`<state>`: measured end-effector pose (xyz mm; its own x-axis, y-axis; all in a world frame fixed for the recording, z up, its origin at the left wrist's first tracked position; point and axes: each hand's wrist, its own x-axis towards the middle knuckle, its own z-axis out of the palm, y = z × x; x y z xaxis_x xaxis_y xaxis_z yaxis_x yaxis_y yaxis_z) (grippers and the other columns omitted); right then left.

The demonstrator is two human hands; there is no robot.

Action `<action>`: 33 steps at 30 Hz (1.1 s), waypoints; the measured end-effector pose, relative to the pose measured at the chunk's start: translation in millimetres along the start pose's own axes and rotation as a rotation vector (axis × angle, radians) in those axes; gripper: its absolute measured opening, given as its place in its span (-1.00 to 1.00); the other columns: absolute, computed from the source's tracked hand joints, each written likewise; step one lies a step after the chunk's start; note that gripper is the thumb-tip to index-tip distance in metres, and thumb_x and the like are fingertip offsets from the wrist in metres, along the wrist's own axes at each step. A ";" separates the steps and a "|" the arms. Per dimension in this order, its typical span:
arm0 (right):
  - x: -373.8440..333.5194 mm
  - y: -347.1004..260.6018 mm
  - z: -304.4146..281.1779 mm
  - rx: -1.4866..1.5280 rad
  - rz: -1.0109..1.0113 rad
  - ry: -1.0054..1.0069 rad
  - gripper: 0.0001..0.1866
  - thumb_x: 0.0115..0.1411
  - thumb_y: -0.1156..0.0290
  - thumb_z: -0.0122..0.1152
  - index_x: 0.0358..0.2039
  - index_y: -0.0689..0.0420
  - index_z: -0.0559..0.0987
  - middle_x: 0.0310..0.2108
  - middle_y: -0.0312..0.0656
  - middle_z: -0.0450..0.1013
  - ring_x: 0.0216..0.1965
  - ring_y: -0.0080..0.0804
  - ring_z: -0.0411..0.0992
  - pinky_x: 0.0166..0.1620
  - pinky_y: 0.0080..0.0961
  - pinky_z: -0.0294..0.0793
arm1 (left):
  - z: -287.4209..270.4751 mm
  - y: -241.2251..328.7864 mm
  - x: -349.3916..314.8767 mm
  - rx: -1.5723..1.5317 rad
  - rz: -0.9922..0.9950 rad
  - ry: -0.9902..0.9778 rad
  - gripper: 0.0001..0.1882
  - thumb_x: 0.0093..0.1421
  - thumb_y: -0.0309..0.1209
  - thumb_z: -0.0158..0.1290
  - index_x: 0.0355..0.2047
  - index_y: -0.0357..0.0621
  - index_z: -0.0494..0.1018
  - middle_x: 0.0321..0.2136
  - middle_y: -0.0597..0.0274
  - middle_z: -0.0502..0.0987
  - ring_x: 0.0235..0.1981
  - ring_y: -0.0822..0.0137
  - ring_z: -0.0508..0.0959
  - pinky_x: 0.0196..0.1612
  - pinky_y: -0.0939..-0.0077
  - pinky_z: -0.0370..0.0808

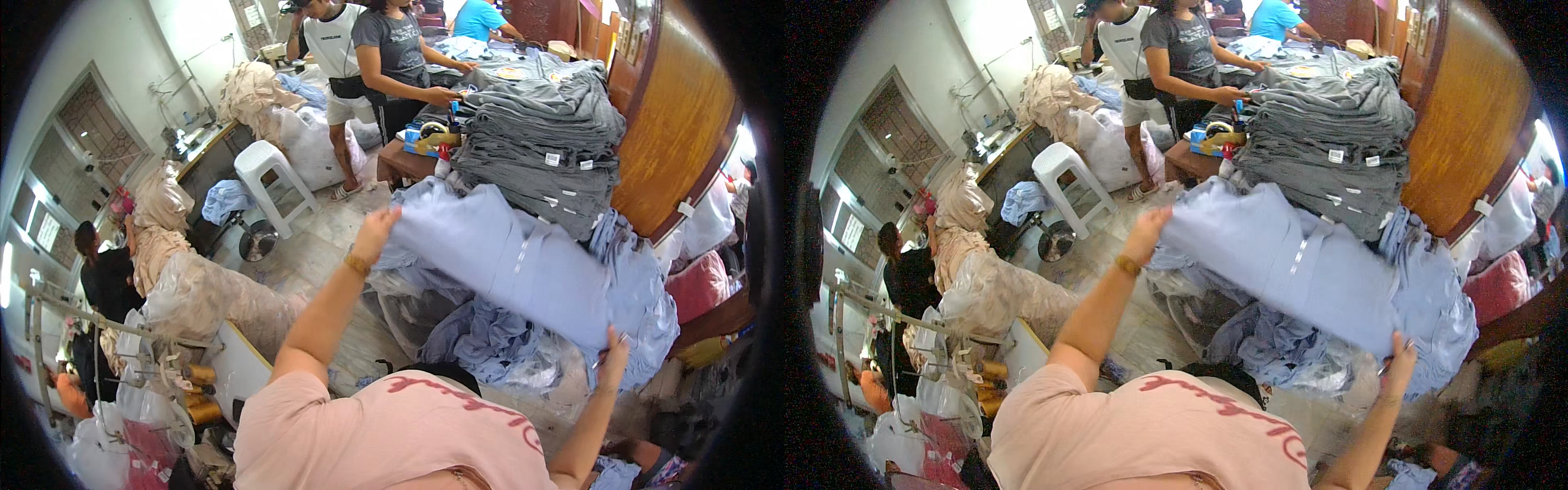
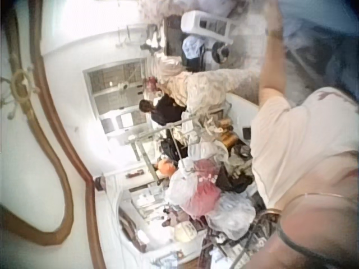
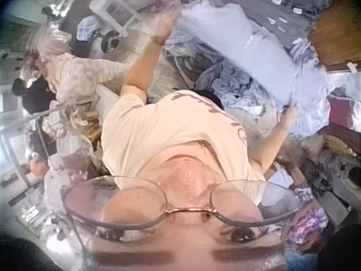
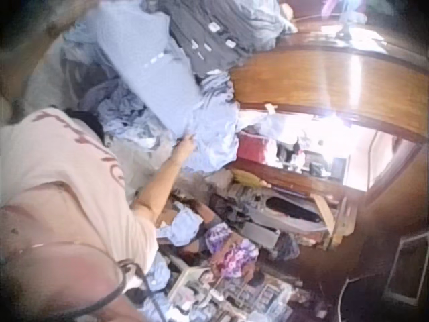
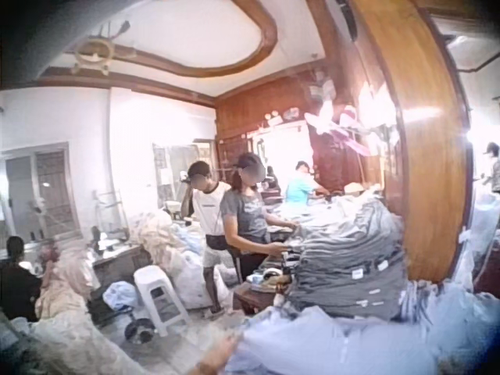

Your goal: The person handles light blue shirts one by one from a pile, spreading them out by hand to check details such as buttons and then placing them aside.

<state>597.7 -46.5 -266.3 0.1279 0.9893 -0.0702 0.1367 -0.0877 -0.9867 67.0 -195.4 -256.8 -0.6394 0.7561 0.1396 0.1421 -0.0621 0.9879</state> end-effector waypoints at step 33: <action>-2.7 182.0 -17.2 0.099 0.263 -0.057 -0.89 0.10 0.37 -0.01 -0.41 0.12 0.36 -0.66 -0.40 0.17 -0.71 -0.66 0.11 -0.65 -0.71 0.08 | 48.3 -102.9 -28.9 0.704 0.407 -0.309 -0.82 0.10 -0.47 -0.16 -0.32 -0.24 0.38 -0.46 0.14 0.43 -0.45 0.20 0.39 -0.38 0.47 0.31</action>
<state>639.1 -67.1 -443.1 0.0900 0.9393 -0.3310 0.0094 -0.3331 -0.9428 107.4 -179.5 -365.8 -0.2174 0.9121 0.3476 0.8146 -0.0266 0.5794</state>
